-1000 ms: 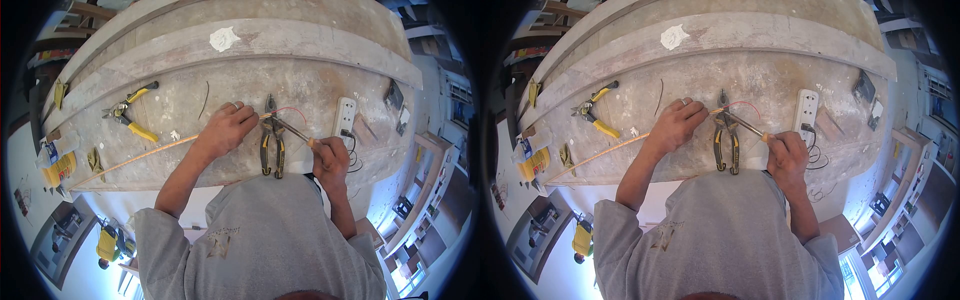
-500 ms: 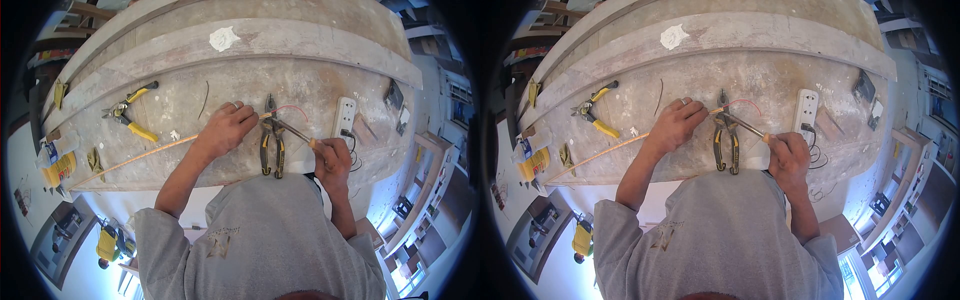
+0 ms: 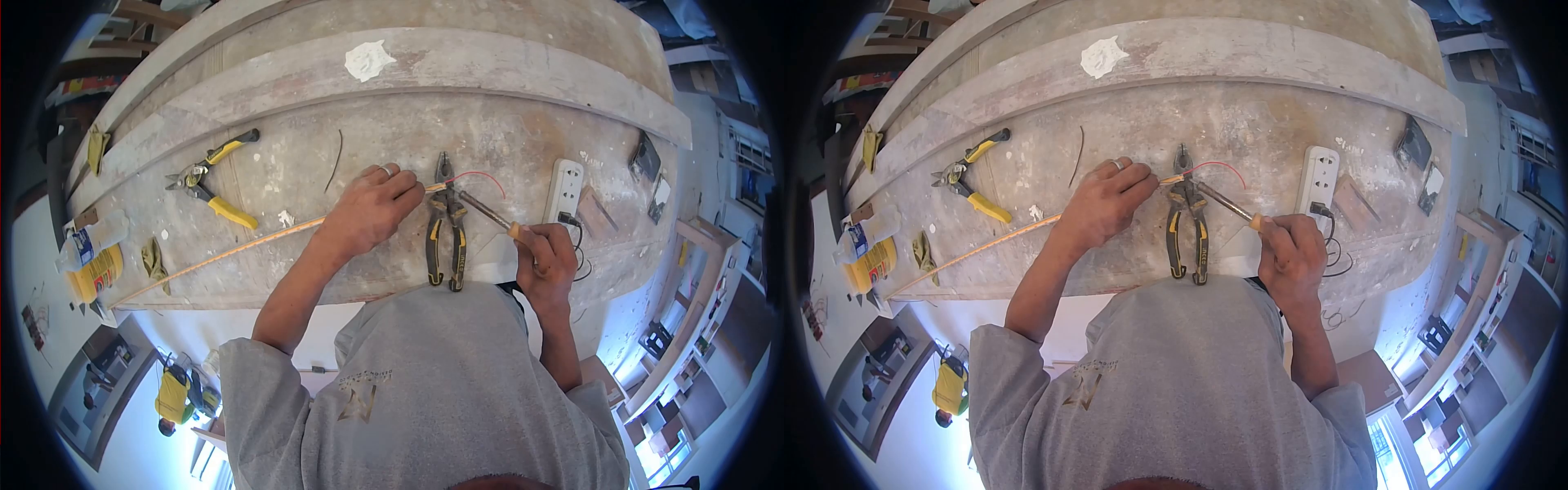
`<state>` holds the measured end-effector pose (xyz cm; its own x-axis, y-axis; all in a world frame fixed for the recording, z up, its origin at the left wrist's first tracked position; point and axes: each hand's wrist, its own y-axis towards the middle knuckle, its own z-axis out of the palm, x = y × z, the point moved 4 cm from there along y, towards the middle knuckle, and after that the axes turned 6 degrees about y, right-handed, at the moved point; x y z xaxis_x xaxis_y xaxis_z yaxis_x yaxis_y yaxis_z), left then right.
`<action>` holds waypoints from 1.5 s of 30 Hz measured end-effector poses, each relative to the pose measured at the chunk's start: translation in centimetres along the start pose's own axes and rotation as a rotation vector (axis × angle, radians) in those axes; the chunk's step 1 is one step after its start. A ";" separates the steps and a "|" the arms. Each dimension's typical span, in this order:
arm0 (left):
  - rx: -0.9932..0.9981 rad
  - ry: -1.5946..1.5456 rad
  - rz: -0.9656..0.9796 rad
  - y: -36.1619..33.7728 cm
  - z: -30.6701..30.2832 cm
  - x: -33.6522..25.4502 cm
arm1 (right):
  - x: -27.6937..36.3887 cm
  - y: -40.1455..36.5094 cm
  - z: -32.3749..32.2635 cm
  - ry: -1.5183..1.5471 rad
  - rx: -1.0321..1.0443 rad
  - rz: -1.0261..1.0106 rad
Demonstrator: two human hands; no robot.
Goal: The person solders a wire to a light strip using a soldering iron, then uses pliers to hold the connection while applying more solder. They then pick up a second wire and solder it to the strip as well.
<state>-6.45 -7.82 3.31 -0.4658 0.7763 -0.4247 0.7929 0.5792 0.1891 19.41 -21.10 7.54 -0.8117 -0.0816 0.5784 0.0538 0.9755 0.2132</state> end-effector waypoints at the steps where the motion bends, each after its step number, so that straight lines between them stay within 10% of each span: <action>1: 0.000 0.000 0.000 0.0 0.0 0.0 | 0.0 0.0 0.0 -0.004 0.008 0.006; 45: -0.002 -0.024 -0.027 -0.5 0.7 0.4 | 0.5 1.0 -0.5 -0.021 0.054 -0.034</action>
<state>-6.76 -8.02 2.40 -0.4772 0.7546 -0.4504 0.7795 0.6002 0.1795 19.36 -20.28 8.38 -0.8248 -0.1108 0.5545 -0.0047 0.9819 0.1893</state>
